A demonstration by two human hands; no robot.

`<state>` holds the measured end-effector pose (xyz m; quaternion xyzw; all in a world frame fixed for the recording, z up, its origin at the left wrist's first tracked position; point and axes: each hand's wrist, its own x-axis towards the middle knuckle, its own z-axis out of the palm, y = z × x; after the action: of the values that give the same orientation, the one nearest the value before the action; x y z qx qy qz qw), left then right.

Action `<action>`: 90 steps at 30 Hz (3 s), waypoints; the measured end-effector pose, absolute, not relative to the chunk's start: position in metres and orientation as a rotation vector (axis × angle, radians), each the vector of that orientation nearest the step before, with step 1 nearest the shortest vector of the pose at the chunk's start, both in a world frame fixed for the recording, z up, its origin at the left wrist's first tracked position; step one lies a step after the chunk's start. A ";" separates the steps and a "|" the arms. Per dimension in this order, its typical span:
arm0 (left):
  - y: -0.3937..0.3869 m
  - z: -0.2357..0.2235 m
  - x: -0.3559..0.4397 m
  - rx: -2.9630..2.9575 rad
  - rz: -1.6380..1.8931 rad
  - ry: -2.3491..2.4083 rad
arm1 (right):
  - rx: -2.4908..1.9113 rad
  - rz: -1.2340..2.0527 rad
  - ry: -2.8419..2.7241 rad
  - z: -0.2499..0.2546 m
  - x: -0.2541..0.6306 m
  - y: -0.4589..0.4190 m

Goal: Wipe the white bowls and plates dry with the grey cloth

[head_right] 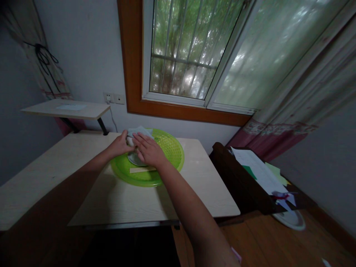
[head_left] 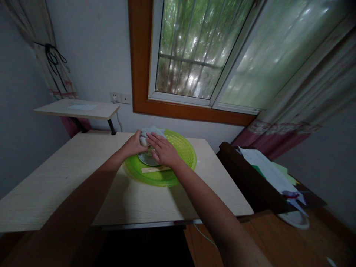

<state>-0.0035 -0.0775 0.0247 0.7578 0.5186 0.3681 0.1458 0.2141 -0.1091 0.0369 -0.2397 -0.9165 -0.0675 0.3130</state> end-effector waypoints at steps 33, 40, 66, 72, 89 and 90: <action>-0.066 0.018 -0.011 1.966 1.247 1.513 | -0.584 -0.125 -2.340 0.033 0.218 -0.104; -0.064 0.016 -0.013 1.999 1.244 1.554 | -0.781 0.006 -2.034 0.023 0.224 -0.092; -0.078 0.024 -0.004 2.255 1.074 1.435 | -0.644 -0.131 -2.366 0.038 0.219 -0.108; -0.078 0.025 -0.003 2.245 1.071 1.445 | -0.711 -0.041 -2.298 0.034 0.217 -0.104; -0.071 0.016 -0.010 2.068 1.172 1.325 | -0.943 0.470 -1.832 0.013 0.229 -0.073; -0.071 0.015 -0.009 2.055 1.184 1.309 | -0.940 0.461 -1.823 0.013 0.229 -0.072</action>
<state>-0.0095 -0.0708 0.0152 0.7409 0.4719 0.4269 0.2148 0.2290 -0.0725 0.0126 -0.3882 -0.7527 0.1905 0.4964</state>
